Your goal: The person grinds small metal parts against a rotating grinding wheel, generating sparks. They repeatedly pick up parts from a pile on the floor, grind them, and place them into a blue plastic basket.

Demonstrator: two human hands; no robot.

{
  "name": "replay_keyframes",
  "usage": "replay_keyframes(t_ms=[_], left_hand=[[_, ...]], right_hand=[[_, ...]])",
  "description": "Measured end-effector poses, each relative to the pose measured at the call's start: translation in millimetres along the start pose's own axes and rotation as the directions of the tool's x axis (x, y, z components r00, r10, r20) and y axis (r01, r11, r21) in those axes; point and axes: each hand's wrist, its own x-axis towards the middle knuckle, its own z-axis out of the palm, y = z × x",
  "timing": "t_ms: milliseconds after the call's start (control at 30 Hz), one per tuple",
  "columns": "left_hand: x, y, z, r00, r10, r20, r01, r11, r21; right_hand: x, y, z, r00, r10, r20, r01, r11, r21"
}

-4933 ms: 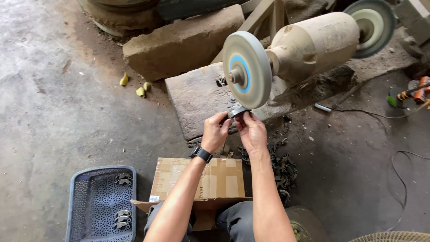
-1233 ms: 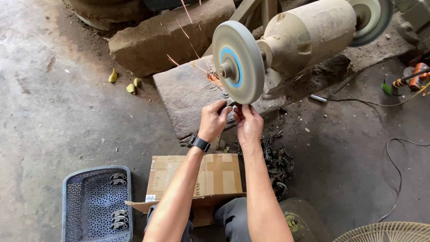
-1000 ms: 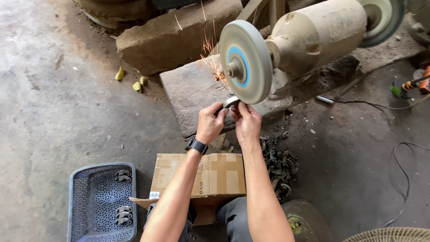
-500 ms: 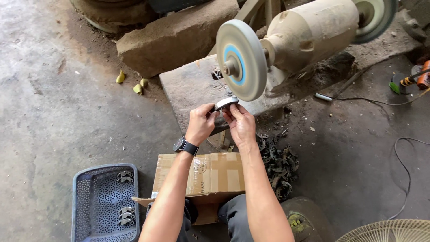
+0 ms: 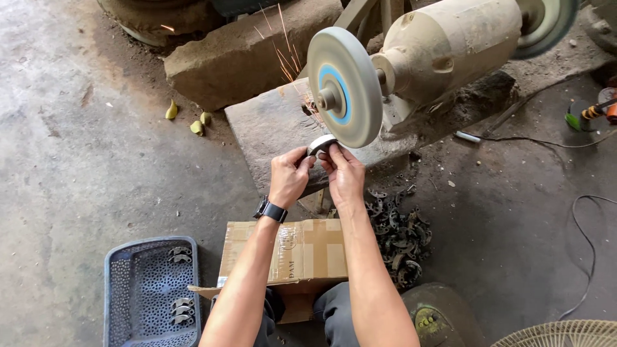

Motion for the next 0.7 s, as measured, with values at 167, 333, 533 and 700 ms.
replay_keyframes(t_ms=[167, 333, 533, 700], left_hand=[[0.7, 2.9, 0.9, 1.0, 0.003, -0.013, -0.003, 1.0, -0.001], [0.4, 5.2, 0.8, 0.999, 0.013, -0.044, -0.012, 1.0, 0.015], [1.3, 6.9, 14.3, 1.0, -0.018, -0.019, 0.017, 1.0, -0.02], [-2.6, -2.5, -15.2, 0.997, 0.009, -0.07, -0.008, 1.0, 0.02]], right_hand=[[-0.4, -4.3, 1.7, 1.0, 0.0, -0.001, 0.0, 1.0, -0.022], [0.7, -1.5, 2.0, 1.0, 0.023, 0.007, -0.023, 1.0, -0.009], [6.8, -6.7, -13.2, 0.999, -0.003, -0.04, 0.005, 0.999, 0.044], [-11.6, -5.0, 25.4, 0.997, 0.071, 0.042, -0.069, 0.997, -0.044]])
